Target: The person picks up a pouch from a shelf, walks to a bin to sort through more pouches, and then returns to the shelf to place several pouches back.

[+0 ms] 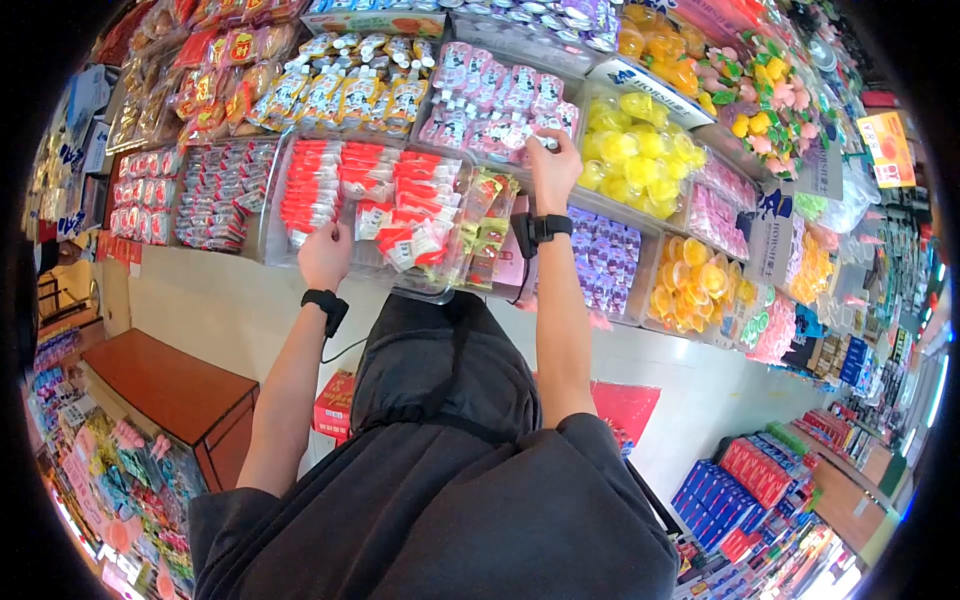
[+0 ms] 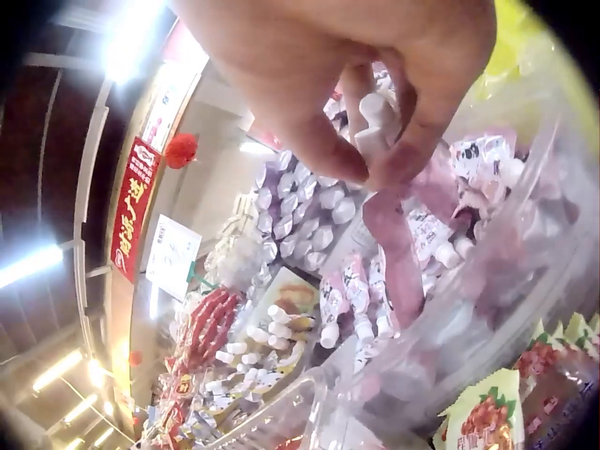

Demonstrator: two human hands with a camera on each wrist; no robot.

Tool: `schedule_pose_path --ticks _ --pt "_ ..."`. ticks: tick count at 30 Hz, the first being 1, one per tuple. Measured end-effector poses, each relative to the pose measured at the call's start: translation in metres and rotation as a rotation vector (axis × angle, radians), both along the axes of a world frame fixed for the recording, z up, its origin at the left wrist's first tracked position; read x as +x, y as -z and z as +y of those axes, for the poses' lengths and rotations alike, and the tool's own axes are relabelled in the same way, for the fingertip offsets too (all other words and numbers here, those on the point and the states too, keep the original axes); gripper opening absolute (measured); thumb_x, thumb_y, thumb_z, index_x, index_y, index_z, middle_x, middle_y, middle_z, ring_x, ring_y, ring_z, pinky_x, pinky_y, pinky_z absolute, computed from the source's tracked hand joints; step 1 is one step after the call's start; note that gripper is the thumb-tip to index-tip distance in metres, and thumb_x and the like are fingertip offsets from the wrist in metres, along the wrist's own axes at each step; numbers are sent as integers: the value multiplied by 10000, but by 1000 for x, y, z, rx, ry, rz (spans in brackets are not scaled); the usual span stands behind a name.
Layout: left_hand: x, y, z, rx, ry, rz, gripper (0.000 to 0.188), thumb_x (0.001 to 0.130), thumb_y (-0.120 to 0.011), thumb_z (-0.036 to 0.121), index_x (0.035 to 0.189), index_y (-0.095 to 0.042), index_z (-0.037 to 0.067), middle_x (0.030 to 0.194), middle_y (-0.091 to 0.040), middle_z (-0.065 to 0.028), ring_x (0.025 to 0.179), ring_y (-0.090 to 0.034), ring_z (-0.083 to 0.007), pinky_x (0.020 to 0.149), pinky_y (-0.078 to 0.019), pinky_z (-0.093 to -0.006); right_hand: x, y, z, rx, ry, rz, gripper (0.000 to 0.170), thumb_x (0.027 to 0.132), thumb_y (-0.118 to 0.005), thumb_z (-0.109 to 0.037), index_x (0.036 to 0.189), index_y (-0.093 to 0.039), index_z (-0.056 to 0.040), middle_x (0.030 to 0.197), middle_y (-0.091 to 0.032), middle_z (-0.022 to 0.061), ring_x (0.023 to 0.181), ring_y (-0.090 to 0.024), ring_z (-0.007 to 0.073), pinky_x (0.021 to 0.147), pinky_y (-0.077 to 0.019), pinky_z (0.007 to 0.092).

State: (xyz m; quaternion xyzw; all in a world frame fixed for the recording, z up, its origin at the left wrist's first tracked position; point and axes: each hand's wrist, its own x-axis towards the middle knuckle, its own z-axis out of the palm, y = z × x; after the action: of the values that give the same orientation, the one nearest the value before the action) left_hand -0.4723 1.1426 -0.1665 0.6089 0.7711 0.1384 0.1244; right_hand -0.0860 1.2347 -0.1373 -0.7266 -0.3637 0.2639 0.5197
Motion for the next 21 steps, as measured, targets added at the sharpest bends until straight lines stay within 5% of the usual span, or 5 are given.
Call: schedule_pose_path --ticks 8,9,12,16,21 --pt "-3 1 -6 72 67 -8 335 969 -618 332 807 -712 54 770 -713 -189 741 -696 -419 681 -554 -529 -3 -72 -39 22 -102 -119 199 804 -772 -168 976 -758 -68 669 -642 27 622 -581 106 603 -462 291" --pt "-3 1 -7 90 86 -6 334 972 -621 329 806 -708 52 773 -711 -190 744 -694 -419 682 -554 -528 -4 -79 -45 44 -137 -80 183 829 -781 -178 979 -752 -77 692 -573 -46 629 -486 55 587 -403 255" --pt "-3 -2 -8 149 202 -43 352 982 -631 338 792 -691 48 773 -698 -198 740 -685 -423 670 -549 -525 -4 -100 -60 79 -282 -91 180 815 -765 -167 963 -739 -68 658 -637 14 599 -573 75 572 -452 277" --pt "36 -32 -5 218 352 -365 198 943 -749 248 954 -699 57 948 -727 -143 885 -703 -351 762 -557 -458 -8 -130 -89 72 -478 -44 150 833 -753 -124 965 -729 -57 698 -648 -5 589 -564 43 560 -452 253" --pt "103 -107 -1 153 668 -675 712 816 -897 300 1387 -577 21 1431 -590 -193 1324 -582 -351 1089 -489 -443 -11 -141 -115 87 -719 -2 144 834 -745 -102 959 -708 -39 841 -684 -6 658 -599 53 598 -469 246"
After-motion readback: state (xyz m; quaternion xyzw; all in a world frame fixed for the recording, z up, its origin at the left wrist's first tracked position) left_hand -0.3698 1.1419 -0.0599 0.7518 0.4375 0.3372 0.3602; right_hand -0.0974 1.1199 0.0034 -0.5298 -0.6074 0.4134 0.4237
